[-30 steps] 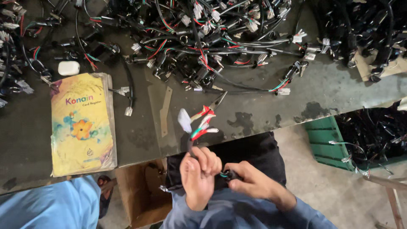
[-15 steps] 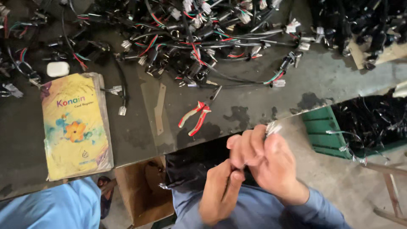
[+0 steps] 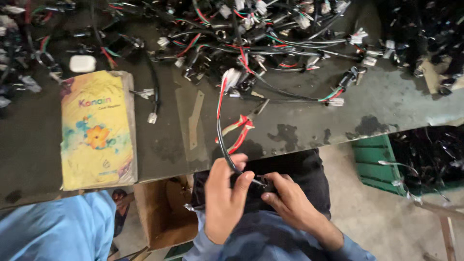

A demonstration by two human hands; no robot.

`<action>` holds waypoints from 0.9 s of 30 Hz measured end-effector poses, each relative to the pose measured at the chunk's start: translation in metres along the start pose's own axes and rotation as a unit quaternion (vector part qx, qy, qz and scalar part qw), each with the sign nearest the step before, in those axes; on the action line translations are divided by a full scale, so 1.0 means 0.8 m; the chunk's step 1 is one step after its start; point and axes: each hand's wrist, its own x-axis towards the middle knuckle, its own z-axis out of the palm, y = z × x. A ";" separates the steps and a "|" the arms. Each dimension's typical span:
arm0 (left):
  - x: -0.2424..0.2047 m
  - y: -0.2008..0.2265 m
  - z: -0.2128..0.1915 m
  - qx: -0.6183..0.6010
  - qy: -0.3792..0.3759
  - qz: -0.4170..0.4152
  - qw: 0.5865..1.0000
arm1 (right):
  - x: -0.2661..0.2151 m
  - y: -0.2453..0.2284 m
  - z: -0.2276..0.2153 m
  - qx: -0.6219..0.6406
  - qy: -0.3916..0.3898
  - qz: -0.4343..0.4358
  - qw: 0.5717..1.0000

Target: The person repeatedly picks up short black wires from a pile on a metal table, strips the outer insulation with red-handled pliers, and drops the processed wires back onto the table. The task continues in a repetitive loop throughout the clip.

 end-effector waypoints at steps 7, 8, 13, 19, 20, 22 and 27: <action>-0.025 -0.002 0.033 -0.138 0.071 -0.120 0.981 | 0.000 0.014 0.012 -0.029 0.138 -0.165 0.976; -0.030 -0.006 0.034 -0.092 0.075 -0.096 0.988 | -0.001 0.011 0.012 -0.049 0.152 -0.179 0.971; -0.037 -0.022 0.027 -0.089 0.035 -0.210 0.973 | 0.000 -0.007 0.016 -0.040 0.159 -0.181 0.970; -0.012 -0.015 0.002 -0.083 0.000 -0.136 0.987 | -0.003 -0.023 0.011 0.003 0.099 -0.065 0.993; -0.008 -0.012 0.000 -0.089 -0.026 -0.141 0.986 | -0.003 -0.024 0.008 0.074 0.057 -0.043 0.995; -0.005 0.002 -0.001 -0.086 -0.038 -0.154 0.983 | -0.005 -0.028 0.006 0.117 0.035 -0.046 0.991; -0.005 0.027 0.015 -0.383 0.043 -0.235 0.892 | 0.011 -0.027 -0.011 -0.020 0.143 -0.150 0.978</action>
